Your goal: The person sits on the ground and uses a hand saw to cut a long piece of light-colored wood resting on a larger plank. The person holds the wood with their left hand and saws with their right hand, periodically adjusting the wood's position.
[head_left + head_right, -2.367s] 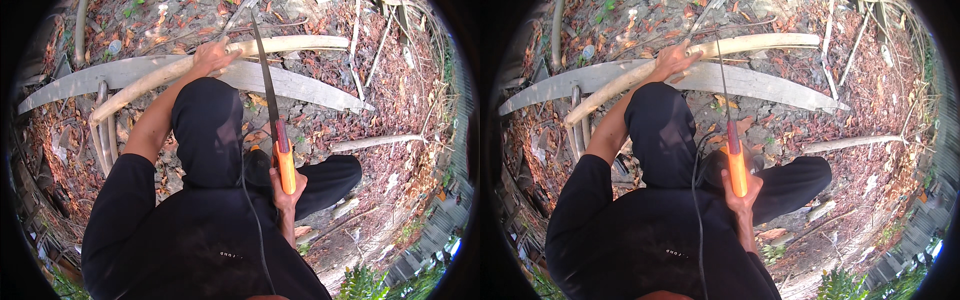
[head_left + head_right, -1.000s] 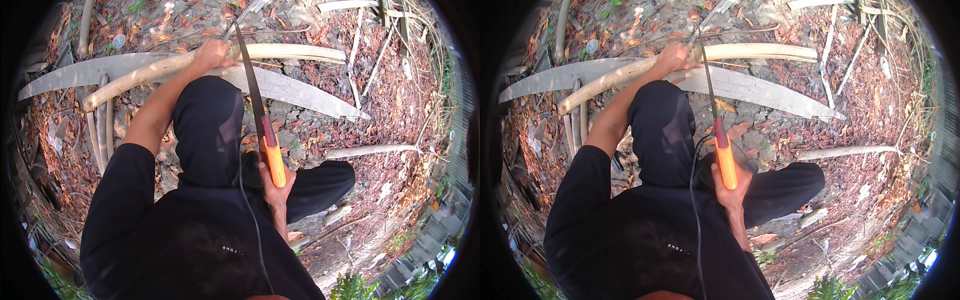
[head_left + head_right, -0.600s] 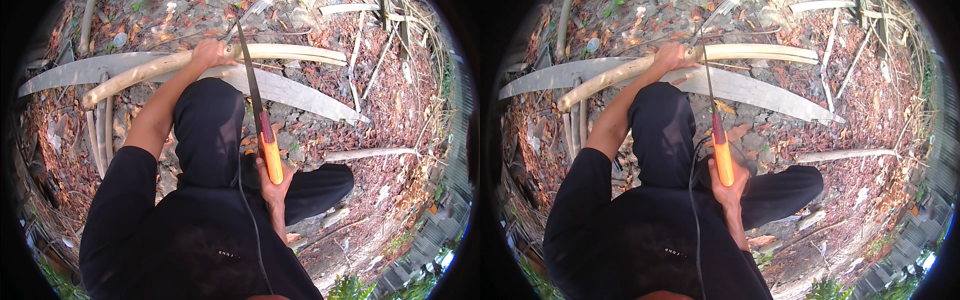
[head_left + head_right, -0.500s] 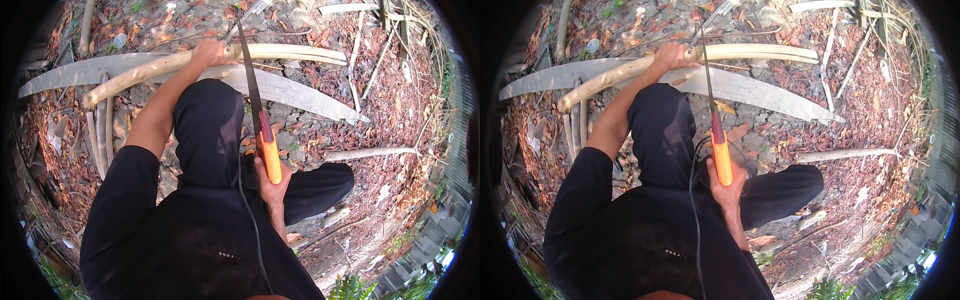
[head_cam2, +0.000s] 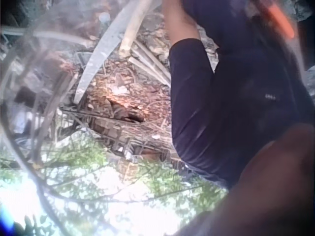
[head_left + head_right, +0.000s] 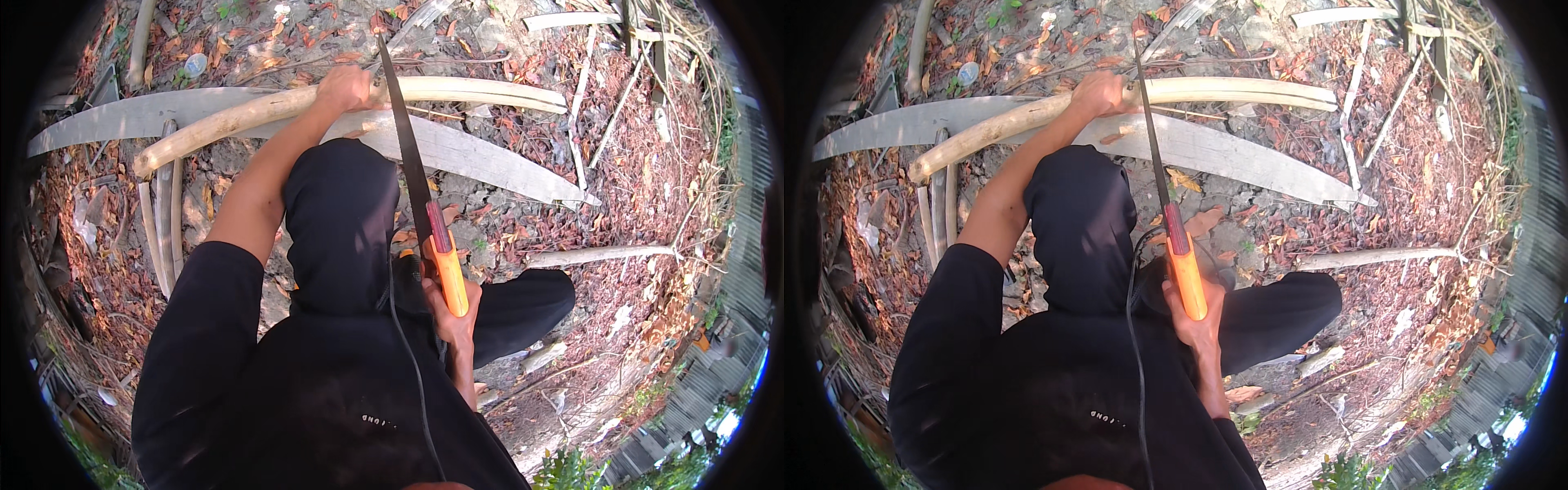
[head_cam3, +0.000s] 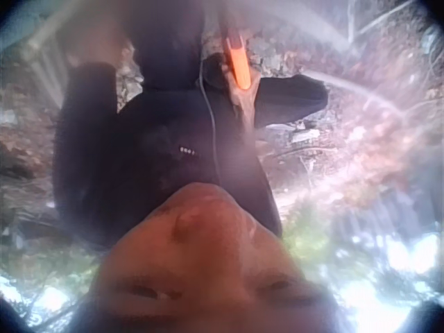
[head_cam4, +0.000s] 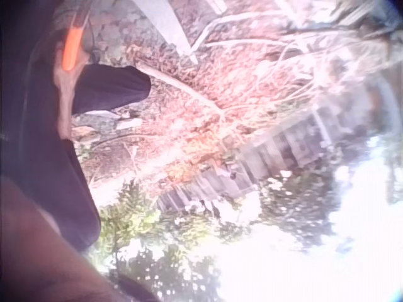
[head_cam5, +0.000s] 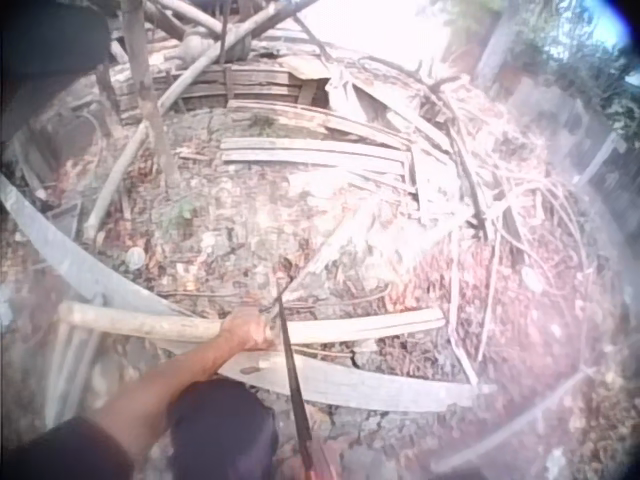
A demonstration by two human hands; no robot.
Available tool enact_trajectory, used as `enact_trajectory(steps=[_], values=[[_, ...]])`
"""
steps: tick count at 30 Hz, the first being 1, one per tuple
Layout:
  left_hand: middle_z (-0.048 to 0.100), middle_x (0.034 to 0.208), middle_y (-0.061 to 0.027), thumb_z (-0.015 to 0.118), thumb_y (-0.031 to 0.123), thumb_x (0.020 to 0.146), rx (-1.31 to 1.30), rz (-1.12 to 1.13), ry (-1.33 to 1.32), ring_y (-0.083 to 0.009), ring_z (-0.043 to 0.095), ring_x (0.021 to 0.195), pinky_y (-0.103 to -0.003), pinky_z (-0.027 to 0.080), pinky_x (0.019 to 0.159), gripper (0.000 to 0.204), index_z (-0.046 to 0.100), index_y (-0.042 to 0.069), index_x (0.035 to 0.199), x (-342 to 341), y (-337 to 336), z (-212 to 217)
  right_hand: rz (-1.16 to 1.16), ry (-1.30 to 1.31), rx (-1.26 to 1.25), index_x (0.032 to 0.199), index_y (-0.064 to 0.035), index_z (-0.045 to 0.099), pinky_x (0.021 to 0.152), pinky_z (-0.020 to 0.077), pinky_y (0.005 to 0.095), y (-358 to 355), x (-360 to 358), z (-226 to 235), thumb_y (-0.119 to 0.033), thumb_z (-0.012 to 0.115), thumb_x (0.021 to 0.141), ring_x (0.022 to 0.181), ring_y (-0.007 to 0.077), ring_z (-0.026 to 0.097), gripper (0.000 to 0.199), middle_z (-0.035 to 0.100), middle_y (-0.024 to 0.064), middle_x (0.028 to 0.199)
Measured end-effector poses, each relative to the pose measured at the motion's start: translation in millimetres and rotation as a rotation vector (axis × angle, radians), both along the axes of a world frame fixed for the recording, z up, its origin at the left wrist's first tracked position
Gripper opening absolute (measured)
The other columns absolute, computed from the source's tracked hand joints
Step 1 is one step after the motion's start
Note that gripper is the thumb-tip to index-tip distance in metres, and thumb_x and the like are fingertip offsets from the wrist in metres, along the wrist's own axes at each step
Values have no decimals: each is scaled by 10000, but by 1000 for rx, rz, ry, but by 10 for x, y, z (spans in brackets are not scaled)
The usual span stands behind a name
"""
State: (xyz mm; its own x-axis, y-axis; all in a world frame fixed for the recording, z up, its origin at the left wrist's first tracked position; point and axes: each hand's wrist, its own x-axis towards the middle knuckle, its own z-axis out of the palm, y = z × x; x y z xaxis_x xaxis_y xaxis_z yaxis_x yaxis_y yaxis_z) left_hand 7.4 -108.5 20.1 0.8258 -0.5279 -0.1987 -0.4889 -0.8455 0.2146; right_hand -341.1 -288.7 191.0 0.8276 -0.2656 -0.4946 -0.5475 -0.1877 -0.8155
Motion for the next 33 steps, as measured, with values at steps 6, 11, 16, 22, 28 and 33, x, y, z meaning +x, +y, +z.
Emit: enact_trajectory(steps=[6, 11, 16, 22, 28, 33], values=[[667, 817, -186, 599, 816, 704, 52, -9, 2, -358, 665, 839, -470, 536, 765, 853, 657, -1, 946, -94, -37, 22, 0, -98, -126, 925, 27, 668, 592, 480, 324, 46, -41, 24, -103, 688, 827, 581, 204, 608, 164, 625, 144, 677], [658, 880, -193, 603, 802, 716, 64, 14, 5, -353, 652, 884, -462, 530, 789, 829, 645, 11, 962, -86, -17, 1, -5, -142, -135, 937, 32, 667, 598, 484, 337, 50, 64, -6, -100, 692, 821, 586, 238, 614, 177, 632, 155, 697], [654, 906, -192, 616, 780, 722, 88, 19, 66, -349, 646, 904, -460, 527, 791, 806, 644, 12, 968, -64, -51, 65, 33, -150, -151, 932, 37, 665, 593, 479, 350, 38, 36, 5, -94, 684, 822, 583, 256, 611, 173, 637, 160, 706], [659, 814, -165, 643, 732, 733, 5, -27, -153, -336, 654, 841, -448, 522, 761, 751, 649, 16, 958, -180, -6, -107, -23, -53, -75, 826, 42, 649, 571, 468, 364, 75, 233, -144, -109, 700, 813, 546, 247, 595, 160, 620, 153, 648], [636, 676, -129, 668, 697, 734, -87, -100, -335, -309, 655, 706, -427, 523, 626, 722, 650, 8, 946, -188, 41, -285, 86, -116, -143, 831, 41, 639, 553, 430, 280, 83, 128, -30, -77, 677, 829, 554, 133, 530, 124, 586, 51, 640], [622, 618, -115, 651, 715, 741, -132, -113, -410, -308, 641, 600, -416, 517, 553, 735, 648, 7, 939, -182, 61, -303, 13, -93, 4, 900, 56, 674, 519, 381, 224, -70, 89, 32, -42, 644, 842, 540, 62, 482, 118, 545, -14, 604]])
